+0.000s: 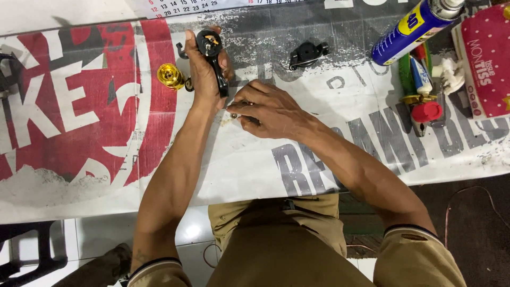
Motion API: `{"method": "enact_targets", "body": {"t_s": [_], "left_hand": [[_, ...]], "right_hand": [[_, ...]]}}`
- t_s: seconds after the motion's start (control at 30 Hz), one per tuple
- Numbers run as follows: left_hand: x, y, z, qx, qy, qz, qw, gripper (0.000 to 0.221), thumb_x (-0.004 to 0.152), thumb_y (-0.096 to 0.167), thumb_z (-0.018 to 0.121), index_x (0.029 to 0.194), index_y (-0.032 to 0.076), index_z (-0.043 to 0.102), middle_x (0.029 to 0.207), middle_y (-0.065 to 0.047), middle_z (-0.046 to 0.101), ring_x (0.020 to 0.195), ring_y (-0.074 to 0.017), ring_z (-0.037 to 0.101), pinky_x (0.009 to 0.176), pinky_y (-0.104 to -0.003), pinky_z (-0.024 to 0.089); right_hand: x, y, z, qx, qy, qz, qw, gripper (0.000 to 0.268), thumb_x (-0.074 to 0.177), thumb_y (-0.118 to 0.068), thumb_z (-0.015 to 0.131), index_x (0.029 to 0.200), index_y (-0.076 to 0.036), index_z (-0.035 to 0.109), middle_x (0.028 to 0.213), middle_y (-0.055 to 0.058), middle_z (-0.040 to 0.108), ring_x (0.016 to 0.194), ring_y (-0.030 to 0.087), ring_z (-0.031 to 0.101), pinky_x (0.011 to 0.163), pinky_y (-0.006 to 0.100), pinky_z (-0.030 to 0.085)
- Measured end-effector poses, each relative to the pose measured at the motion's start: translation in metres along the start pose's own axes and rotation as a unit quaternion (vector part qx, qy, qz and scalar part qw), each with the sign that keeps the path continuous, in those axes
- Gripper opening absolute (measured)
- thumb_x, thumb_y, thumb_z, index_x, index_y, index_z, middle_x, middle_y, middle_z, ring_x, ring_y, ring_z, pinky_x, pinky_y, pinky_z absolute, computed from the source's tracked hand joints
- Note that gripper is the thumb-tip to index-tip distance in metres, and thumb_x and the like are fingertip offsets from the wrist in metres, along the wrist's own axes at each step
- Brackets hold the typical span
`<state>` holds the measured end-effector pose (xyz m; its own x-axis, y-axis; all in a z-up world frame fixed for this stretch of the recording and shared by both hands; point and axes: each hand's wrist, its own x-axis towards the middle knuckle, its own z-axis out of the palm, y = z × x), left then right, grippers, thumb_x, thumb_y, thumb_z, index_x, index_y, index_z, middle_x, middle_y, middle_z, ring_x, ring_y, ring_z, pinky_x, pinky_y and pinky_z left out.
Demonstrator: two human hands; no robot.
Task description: Assembling or repairing a fishing reel by fitting internal components and the handle assembly.
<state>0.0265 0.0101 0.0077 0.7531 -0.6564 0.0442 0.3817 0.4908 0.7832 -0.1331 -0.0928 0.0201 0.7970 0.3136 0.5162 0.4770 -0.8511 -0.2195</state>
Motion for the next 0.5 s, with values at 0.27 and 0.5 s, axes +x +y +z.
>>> {"method": "enact_targets", "body": {"t_s": [0.27,0.5], "left_hand": [[0.0002,-0.0056,-0.0076,0.011,-0.002,-0.001,1.0,0.069,0.093,0.07,0.039,0.124,0.013,0.061,0.063,0.0,0.052,0.046,-0.0094,0.044,0.039,-0.026,0.039],[0.0005,-0.0086,-0.0095,0.005,-0.015,0.0,1.0,0.068,0.09,0.073,0.042,0.121,0.016,0.063,0.064,0.0,0.053,0.048,-0.0097,0.044,0.043,-0.026,0.038]], "right_hand": [[-0.0058,-0.002,-0.0017,-0.014,0.009,-0.025,1.0,0.025,0.095,-0.008,0.067,0.116,-0.013,0.081,0.112,0.0,0.068,0.101,0.022,0.057,0.077,0.036,0.053],[-0.0031,-0.0011,-0.0052,0.042,0.004,0.013,0.999,0.015,0.097,-0.014,0.075,0.11,-0.011,0.081,0.108,0.001,0.067,0.099,0.024,0.054,0.08,0.036,0.051]]}}
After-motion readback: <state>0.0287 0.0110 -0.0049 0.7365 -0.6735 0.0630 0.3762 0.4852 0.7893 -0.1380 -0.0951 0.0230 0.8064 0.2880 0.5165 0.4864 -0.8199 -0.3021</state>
